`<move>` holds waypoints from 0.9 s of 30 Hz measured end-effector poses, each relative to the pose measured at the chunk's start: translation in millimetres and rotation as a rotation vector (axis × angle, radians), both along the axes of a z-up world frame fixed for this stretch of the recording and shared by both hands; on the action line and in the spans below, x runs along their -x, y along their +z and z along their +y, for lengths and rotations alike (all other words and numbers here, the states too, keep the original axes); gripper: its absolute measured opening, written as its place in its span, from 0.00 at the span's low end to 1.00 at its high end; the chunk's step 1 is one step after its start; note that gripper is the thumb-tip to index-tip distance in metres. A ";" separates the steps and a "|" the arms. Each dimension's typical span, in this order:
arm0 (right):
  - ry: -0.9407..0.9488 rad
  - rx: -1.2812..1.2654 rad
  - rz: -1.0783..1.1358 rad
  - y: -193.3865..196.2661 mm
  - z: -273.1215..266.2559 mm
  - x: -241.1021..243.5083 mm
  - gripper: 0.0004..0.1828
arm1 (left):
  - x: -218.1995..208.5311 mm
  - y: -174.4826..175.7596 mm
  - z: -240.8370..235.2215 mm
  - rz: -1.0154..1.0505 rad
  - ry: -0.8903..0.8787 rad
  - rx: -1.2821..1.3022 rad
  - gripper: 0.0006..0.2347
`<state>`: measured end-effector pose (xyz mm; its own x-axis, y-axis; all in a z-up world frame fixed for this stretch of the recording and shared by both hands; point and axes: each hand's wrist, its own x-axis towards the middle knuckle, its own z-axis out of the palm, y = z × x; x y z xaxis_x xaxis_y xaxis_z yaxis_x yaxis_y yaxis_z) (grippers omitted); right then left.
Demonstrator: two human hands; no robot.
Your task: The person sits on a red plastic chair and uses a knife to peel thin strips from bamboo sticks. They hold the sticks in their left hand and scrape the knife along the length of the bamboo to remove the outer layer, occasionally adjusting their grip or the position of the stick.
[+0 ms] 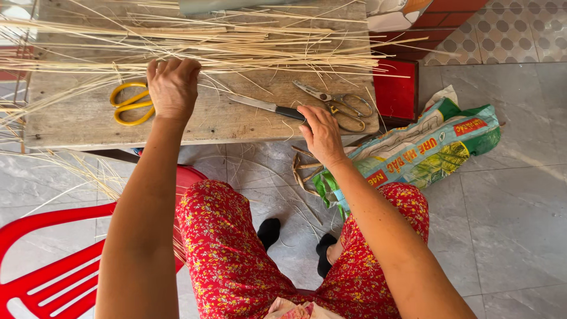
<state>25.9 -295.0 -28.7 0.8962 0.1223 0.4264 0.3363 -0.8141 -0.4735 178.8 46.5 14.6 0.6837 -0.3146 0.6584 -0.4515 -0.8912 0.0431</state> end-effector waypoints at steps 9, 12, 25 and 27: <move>-0.087 -0.208 -0.107 -17.0 7.3 -9.5 0.18 | 92.0 128.7 -23.0 -0.143 -0.202 0.058 0.02; -0.103 -0.248 -0.173 -32.8 8.8 -9.5 0.17 | 120.9 149.7 -16.9 -0.132 -0.157 0.106 0.03; 0.328 -1.670 0.493 51.4 -6.5 85.7 0.22 | 212.2 171.3 24.1 -0.204 -0.142 0.263 0.08; 0.474 -1.670 0.540 82.0 -5.1 114.9 0.26 | 227.4 182.2 6.5 -0.197 -0.203 0.253 0.09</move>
<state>-89.0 -300.1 53.3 0.9825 0.1758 0.0613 -0.0774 0.6851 -0.7243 -48.6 53.0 196.8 0.4767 -0.2414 0.8453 -0.6394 -0.7550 0.1450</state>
